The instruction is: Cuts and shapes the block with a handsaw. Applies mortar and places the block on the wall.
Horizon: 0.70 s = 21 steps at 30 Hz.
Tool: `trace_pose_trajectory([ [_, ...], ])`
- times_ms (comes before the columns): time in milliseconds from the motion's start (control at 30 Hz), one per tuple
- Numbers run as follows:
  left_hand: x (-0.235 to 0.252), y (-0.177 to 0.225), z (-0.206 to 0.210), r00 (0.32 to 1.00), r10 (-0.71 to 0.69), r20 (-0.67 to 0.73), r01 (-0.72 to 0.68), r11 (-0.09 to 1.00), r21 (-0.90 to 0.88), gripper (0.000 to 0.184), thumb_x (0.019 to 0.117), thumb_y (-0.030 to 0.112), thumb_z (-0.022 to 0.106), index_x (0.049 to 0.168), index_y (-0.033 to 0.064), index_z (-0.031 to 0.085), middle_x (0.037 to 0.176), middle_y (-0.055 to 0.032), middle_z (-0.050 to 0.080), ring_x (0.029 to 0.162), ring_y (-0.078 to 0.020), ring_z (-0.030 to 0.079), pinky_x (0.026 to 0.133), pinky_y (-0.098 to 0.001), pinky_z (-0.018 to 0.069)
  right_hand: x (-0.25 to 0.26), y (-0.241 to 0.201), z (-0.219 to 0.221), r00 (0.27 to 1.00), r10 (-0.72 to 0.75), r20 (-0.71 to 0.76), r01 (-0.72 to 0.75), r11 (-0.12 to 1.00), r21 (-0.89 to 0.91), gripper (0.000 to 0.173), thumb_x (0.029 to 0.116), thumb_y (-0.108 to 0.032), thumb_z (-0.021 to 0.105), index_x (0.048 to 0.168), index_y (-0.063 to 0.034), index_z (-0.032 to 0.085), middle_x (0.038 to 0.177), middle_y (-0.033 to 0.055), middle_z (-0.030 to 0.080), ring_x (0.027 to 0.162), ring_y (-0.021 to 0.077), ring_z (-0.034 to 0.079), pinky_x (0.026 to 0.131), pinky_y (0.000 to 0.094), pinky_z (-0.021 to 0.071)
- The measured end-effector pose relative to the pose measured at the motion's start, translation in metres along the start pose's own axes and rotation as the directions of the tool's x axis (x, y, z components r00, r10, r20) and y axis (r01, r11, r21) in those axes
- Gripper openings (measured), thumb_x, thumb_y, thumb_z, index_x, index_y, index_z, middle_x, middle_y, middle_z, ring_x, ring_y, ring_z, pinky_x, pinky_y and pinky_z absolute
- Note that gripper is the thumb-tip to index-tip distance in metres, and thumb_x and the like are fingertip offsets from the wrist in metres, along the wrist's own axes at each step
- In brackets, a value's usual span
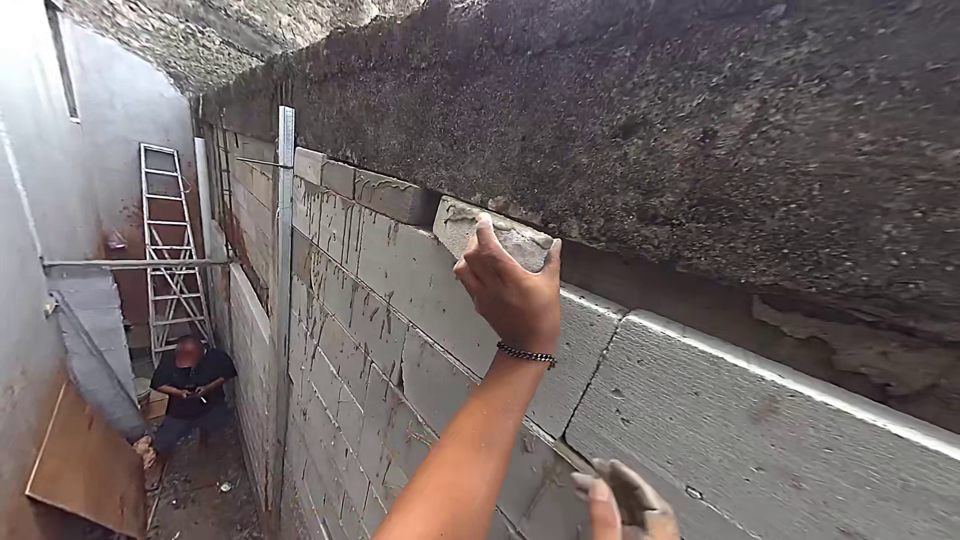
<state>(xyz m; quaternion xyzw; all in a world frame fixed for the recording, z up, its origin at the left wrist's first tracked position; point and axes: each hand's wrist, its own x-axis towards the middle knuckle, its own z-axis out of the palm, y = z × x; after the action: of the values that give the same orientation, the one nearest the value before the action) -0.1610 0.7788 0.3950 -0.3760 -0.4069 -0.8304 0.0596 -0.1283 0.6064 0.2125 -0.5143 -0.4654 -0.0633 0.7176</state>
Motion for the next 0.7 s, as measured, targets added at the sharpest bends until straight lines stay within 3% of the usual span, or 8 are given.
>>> trace_pose_trajectory([
  [67, -0.005, -0.001, 0.003, 0.998, 0.038, 0.046, -0.036, 0.998, -0.061, 0.093, 0.0841, 0.048, 0.081, 0.15, -0.0003, 0.039, 0.137, -0.024, 0.052, 0.118, -0.0369, 0.053, 0.095, -0.0449, 0.0484, 0.061, -0.043, 0.012, 0.96, -0.268, -0.079, 0.265, 0.963, -0.041, 0.035, 0.1027, -0.014, 0.054, 0.125, 0.0133, 0.052, 0.112, 0.007, 0.066, 0.091, 0.0053, 0.071, 0.081, 0.024, 0.063],
  [133, -0.008, -0.002, 0.005, 0.995, 0.078, 0.063, -0.07, 0.991, -0.118, 0.084, 0.0918, 0.048, 0.073, 0.149, -0.003, 0.038, 0.139, -0.0249, 0.05, 0.121, -0.0363, 0.051, 0.102, -0.0448, 0.0439, 0.113, -0.075, 0.033, 0.927, -0.374, -0.042, 0.364, 0.92, -0.147, 0.039, 0.1038, -0.02, 0.05, 0.124, 0.0126, 0.057, 0.11, 0.0128, 0.066, 0.09, 0.0065, 0.071, 0.08, 0.0242, 0.0617],
  [200, -0.012, -0.003, 0.004, 0.99, 0.097, 0.105, -0.076, 0.979, -0.189, 0.068, 0.1012, 0.042, 0.057, 0.146, -0.0055, 0.039, 0.143, -0.0251, 0.049, 0.127, -0.0338, 0.05, 0.109, -0.043, 0.0393, 0.152, -0.092, 0.06, 0.948, -0.306, 0.086, 0.318, 0.921, -0.225, 0.039, 0.1055, -0.028, 0.045, 0.128, 0.0007, 0.061, 0.114, 0.0119, 0.07, 0.094, 0.0103, 0.071, 0.084, 0.0315, 0.0604],
  [267, -0.016, -0.007, -0.002, 0.979, 0.077, 0.187, -0.014, 0.948, -0.317, 0.056, 0.1054, 0.033, 0.044, 0.145, -0.0055, 0.04, 0.149, -0.0245, 0.046, 0.134, -0.031, 0.048, 0.113, -0.0399, 0.0375, 0.175, -0.101, 0.085, 0.961, -0.19, 0.201, 0.243, 0.925, -0.29, 0.042, 0.1084, -0.037, 0.043, 0.132, -0.0083, 0.062, 0.117, 0.0114, 0.069, 0.101, 0.0195, 0.068, 0.087, 0.0466, 0.0535],
  [367, -0.018, -0.021, -0.006, 0.933, 0.039, 0.357, 0.154, 0.855, -0.495, 0.053, 0.108, 0.033, 0.042, 0.149, 0.0, 0.036, 0.151, -0.0196, 0.045, 0.139, -0.0264, 0.046, 0.114, -0.0399, 0.0405, 0.185, -0.1, 0.106, 0.969, -0.106, 0.223, 0.192, 0.893, -0.407, 0.053, 0.1057, -0.052, 0.047, 0.129, -0.0081, 0.066, 0.119, 0.0181, 0.064, 0.107, 0.0334, 0.063, 0.086, 0.059, 0.0491],
  [433, -0.021, -0.033, -0.005, 0.894, 0.069, 0.442, 0.206, 0.814, -0.543, 0.051, 0.107, 0.027, 0.046, 0.15, 0.0022, 0.035, 0.152, -0.0178, 0.046, 0.139, -0.0239, 0.047, 0.113, -0.0393, 0.0434, 0.185, -0.091, 0.113, 0.979, -0.073, 0.189, 0.148, 0.894, -0.423, 0.059, 0.1001, -0.056, 0.057, 0.132, -0.0062, 0.063, 0.125, 0.0214, 0.061, 0.11, 0.0366, 0.062, 0.089, 0.0604, 0.0489],
  [533, -0.022, -0.048, -0.004, 0.89, 0.124, 0.439, 0.175, 0.795, -0.58, 0.047, 0.1062, 0.021, 0.045, 0.148, 0.0016, 0.039, 0.151, -0.0161, 0.049, 0.137, -0.0213, 0.051, 0.111, -0.0365, 0.0451, 0.184, -0.077, 0.126, 0.992, -0.102, 0.073, 0.123, 0.905, -0.407, 0.059, 0.0927, -0.047, 0.072, 0.131, -0.0043, 0.06, 0.126, 0.0225, 0.058, 0.111, 0.0375, 0.061, 0.091, 0.0577, 0.049],
  [700, -0.009, -0.064, -0.007, 0.875, 0.188, 0.446, 0.151, 0.77, -0.62, 0.042, 0.1068, 0.016, 0.041, 0.146, 0.0032, 0.043, 0.147, -0.0131, 0.055, 0.129, -0.0178, 0.059, 0.105, -0.0363, 0.0508, 0.177, -0.079, 0.145, 0.991, -0.125, -0.056, 0.09, 0.9, -0.426, 0.063, 0.0891, -0.045, 0.076, 0.124, 0.0043, 0.058, 0.123, 0.0268, 0.058, 0.116, 0.0416, 0.058, 0.095, 0.0572, 0.0473],
])
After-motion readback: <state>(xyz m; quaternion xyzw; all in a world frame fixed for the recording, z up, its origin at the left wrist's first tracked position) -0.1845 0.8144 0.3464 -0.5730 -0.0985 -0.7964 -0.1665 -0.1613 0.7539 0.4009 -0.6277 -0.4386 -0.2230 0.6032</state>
